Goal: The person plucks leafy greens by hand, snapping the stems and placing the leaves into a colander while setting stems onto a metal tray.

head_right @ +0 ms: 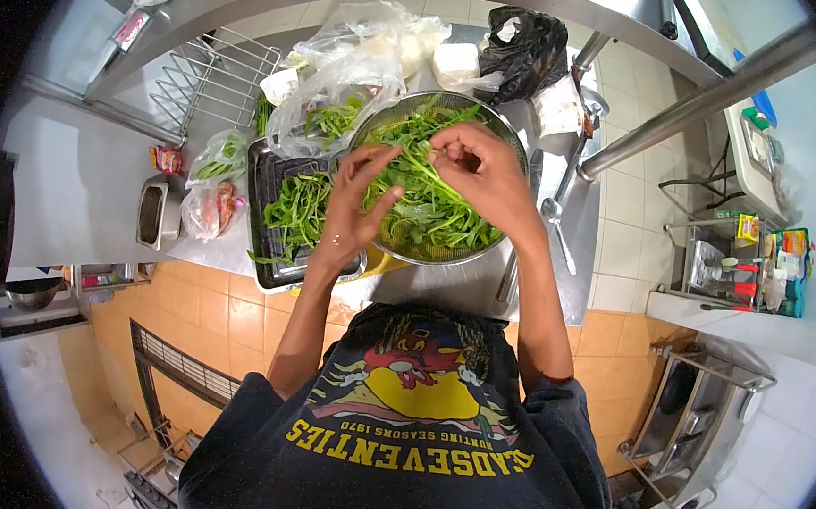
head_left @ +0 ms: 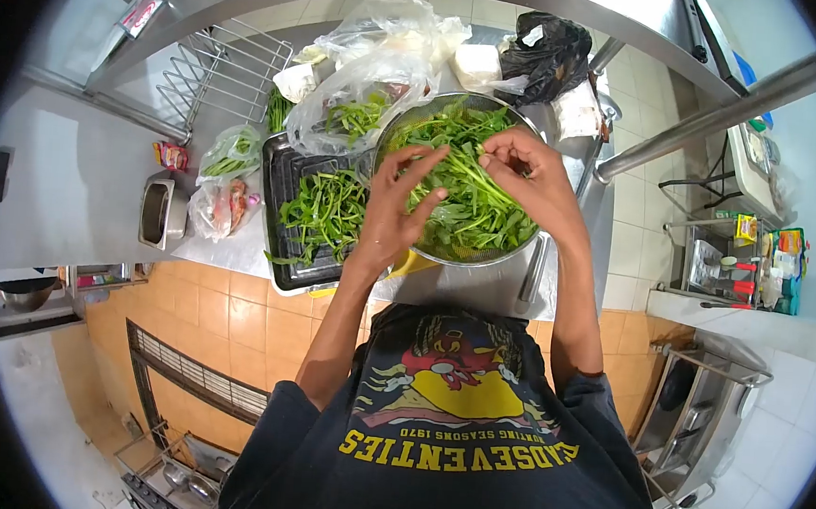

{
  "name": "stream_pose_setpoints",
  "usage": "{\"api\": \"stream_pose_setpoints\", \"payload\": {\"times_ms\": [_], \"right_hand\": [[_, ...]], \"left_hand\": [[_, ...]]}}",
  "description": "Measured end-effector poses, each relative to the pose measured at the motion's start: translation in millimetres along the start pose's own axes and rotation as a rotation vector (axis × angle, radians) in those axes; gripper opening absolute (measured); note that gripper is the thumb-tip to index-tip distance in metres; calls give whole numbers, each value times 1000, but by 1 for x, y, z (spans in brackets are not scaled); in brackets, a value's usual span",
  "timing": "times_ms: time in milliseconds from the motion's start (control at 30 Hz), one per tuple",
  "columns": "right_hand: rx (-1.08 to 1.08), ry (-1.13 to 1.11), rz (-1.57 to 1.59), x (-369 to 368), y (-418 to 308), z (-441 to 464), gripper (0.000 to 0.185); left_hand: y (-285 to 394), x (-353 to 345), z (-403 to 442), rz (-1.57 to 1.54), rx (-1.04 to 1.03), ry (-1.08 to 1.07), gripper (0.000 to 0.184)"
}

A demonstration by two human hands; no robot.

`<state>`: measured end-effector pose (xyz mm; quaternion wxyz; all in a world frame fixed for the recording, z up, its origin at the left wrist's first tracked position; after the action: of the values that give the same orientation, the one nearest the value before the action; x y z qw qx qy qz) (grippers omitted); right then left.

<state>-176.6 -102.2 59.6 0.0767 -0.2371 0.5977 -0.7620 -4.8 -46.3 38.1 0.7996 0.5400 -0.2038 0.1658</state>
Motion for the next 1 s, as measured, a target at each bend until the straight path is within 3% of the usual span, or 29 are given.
{"api": "stream_pose_setpoints", "payload": {"times_ms": [233, 533, 733, 933, 1000], "right_hand": [[-10, 127, 68, 12, 6, -1, 12], [16, 422, 181, 62, -17, -10, 7], [165, 490, 147, 75, -53, -17, 9], [291, 444, 43, 72, -86, -19, 11], [299, 396, -27, 65, -88, -16, 10]], "left_hand": [[-12, -13, 4, 233, 3, -81, 26], [-61, -12, -33, 366, 57, -232, 29], [-74, -17, -46, 409, 104, -307, 33], [-46, 11, -22, 86, 117, 82, 30], [-27, 4, -7, -127, 95, 84, 32]]}}
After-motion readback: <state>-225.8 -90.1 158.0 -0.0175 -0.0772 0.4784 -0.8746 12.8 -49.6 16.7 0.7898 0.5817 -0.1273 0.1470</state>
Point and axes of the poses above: each hand's wrist, its own z-axis towards the middle knuckle, its own x-axis out of the back of the hand, y = z × x, the point moved 8 cm from there along z, towards the middle knuckle, and after that the axes turned 7 degrees about -y, right-handed, at the moved point
